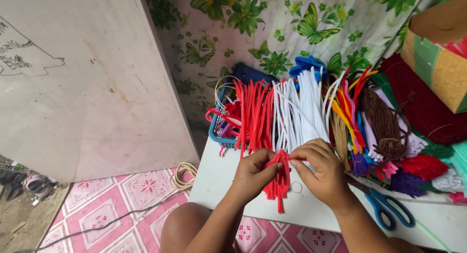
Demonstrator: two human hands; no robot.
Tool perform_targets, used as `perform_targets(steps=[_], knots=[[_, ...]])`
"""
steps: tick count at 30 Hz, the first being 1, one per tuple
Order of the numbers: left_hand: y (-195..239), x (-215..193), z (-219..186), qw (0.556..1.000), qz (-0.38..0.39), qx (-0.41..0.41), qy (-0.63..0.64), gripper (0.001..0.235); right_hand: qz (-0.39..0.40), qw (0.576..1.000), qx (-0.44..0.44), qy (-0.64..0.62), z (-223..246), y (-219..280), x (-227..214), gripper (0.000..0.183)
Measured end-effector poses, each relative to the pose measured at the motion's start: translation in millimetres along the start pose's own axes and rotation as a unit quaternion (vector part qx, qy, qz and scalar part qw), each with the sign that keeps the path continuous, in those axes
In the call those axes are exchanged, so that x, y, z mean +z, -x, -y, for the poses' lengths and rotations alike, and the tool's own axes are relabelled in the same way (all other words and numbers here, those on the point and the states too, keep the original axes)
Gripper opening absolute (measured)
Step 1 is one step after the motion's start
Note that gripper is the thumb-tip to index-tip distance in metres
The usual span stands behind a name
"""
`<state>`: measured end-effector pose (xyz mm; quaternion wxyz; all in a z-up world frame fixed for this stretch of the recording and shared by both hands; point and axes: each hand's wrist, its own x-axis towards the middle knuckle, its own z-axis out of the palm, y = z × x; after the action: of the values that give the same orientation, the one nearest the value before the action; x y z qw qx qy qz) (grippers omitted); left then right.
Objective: Bundling and tying groups of red pipe cleaners together using another pipe cleaner as a tie.
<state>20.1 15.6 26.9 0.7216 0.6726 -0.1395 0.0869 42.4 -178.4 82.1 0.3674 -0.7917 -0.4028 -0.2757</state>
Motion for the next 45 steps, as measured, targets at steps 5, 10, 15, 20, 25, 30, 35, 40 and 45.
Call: perform_targets(steps=[5,10,15,20,25,30,35,40,45], knots=[[4.9,4.6,-11.9,1.0,-0.001,-0.001,0.001,0.011,-0.005,0.999,0.046,-0.024,19.5,1.8,0.8,0.003],[7.7,5.8,-19.6,1.0,-0.003,-0.006,0.02,0.008,-0.012,0.995,0.075,-0.065,19.2,9.7,3.8,0.007],[9.9,3.9,-22.7,1.0,0.009,-0.004,0.006,0.009,0.004,0.997,0.043,-0.057,21.2,10.5,-3.6,0.012],[7.0,-3.1,-36.3,0.997,0.068,0.002,0.021,0.004,0.096,0.983,0.069,-0.14,8.8,-8.0,-41.0,0.017],[-1.1,-7.0,-37.0,0.974,0.225,-0.019,0.01,0.003,0.292,0.937,0.073,-0.174,-0.8,-33.0,-67.2,0.027],[-4.4,0.9,5.0,0.947,0.284,-0.053,0.14,0.009,0.327,0.909,0.037,-0.257,-9.8,-19.0,-44.3,0.027],[-15.8,-19.1,-1.0,0.946,0.279,-0.008,0.166,0.021,0.29,0.92,0.043,-0.261,-6.0,-27.7,-43.5,0.015],[-32.7,-48.5,-46.1,0.978,0.191,-0.011,0.078,0.035,0.356,0.912,0.145,-0.145,-5.5,-39.9,-40.1,0.008],[-24.2,-39.4,-68.5,0.964,0.256,-0.045,-0.049,0.014,0.355,0.9,0.192,-0.165,-10.7,-37.3,-31.6,0.01]])
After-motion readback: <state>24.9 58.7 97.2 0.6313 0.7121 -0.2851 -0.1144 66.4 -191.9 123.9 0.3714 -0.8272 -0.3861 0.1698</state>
